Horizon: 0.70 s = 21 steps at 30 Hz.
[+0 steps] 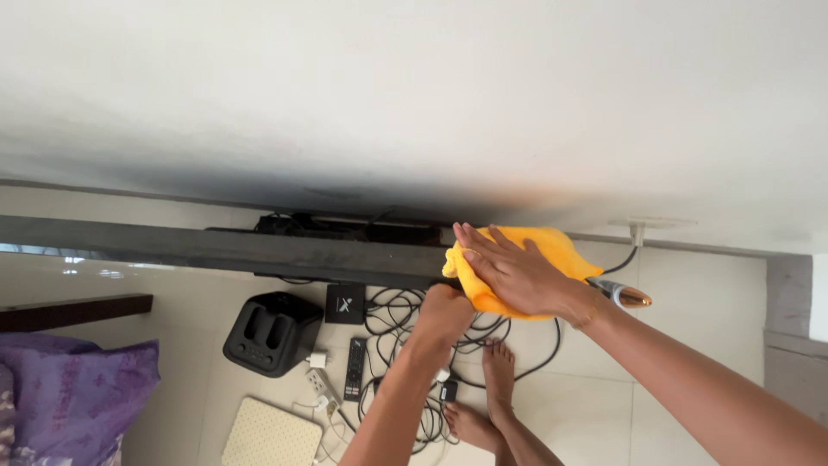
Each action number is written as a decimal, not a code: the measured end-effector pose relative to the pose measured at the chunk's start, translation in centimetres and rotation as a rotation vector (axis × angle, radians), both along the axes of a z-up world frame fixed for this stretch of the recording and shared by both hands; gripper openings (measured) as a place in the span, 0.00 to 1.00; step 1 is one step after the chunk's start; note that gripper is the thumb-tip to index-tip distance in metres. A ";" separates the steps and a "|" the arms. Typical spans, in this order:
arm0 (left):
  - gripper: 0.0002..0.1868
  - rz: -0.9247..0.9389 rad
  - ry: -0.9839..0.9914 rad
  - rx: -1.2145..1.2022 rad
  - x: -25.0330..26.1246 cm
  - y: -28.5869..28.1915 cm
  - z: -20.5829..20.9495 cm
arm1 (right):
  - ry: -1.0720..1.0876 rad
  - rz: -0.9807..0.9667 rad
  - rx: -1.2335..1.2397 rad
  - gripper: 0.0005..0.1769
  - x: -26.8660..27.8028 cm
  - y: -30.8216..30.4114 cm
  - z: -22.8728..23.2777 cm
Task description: The person wipes the top edge, back, and screen of a television with a yellow cloth.
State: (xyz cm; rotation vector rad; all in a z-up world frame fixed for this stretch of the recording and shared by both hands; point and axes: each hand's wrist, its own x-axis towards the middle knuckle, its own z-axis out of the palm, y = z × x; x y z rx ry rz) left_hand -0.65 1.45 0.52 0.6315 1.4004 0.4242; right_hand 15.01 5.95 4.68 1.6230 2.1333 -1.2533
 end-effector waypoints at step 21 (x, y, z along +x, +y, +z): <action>0.21 0.000 0.238 -0.006 1.3 -0.9 1.2 | -0.217 -0.318 -0.314 0.29 8.0 0.5 3.1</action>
